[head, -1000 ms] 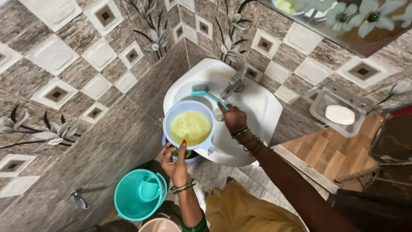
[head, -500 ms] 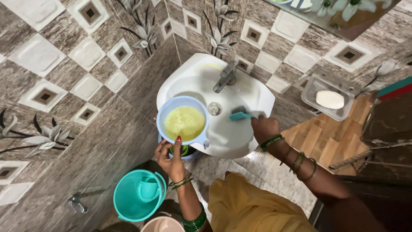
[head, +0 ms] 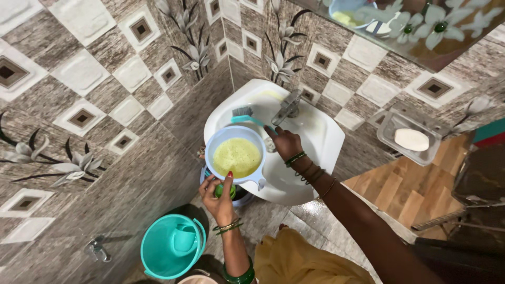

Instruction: The person scrubs a white bathroom sink using a blue brush and a yellow soapy liquid held in a blue bowl. They repeatedly scrub the sink basin and faucet area, occasionally dipping the brush into the soapy liquid.

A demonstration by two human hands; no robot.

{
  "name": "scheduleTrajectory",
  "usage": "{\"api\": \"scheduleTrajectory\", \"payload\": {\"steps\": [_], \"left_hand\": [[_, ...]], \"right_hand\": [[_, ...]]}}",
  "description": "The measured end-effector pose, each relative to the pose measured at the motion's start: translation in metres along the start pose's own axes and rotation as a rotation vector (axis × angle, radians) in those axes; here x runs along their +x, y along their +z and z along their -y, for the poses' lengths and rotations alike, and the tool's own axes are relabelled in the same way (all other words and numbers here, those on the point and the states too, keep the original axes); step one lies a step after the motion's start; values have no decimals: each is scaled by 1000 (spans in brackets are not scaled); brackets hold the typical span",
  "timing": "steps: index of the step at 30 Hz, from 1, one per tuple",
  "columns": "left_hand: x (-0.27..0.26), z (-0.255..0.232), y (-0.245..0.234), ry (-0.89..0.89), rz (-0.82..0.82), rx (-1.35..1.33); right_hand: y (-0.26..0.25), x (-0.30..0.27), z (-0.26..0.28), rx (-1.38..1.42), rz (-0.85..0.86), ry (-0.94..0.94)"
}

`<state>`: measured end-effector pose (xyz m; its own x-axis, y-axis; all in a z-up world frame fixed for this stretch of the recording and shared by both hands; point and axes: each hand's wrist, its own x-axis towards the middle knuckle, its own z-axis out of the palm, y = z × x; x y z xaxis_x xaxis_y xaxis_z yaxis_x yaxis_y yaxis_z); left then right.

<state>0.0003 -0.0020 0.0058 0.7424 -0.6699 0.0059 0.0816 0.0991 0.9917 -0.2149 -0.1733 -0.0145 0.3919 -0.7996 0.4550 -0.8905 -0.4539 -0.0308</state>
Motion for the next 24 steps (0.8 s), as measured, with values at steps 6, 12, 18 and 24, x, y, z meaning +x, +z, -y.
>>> {"api": "scheduleTrajectory", "payload": {"steps": [6,12,18,24], "left_hand": [[1,-1,1,9,31,29],[2,0,1,19,18,67],[5,3,3,53,26,99],[0,-3,7,9,-9,-7]], "right_hand": [[-22,-28,-21,-138,60,121],[-54,-52,-29,-195,201,204],[-95,-79,-29,-159,283,306],[-129,-100,-30,-176,433,375]]}}
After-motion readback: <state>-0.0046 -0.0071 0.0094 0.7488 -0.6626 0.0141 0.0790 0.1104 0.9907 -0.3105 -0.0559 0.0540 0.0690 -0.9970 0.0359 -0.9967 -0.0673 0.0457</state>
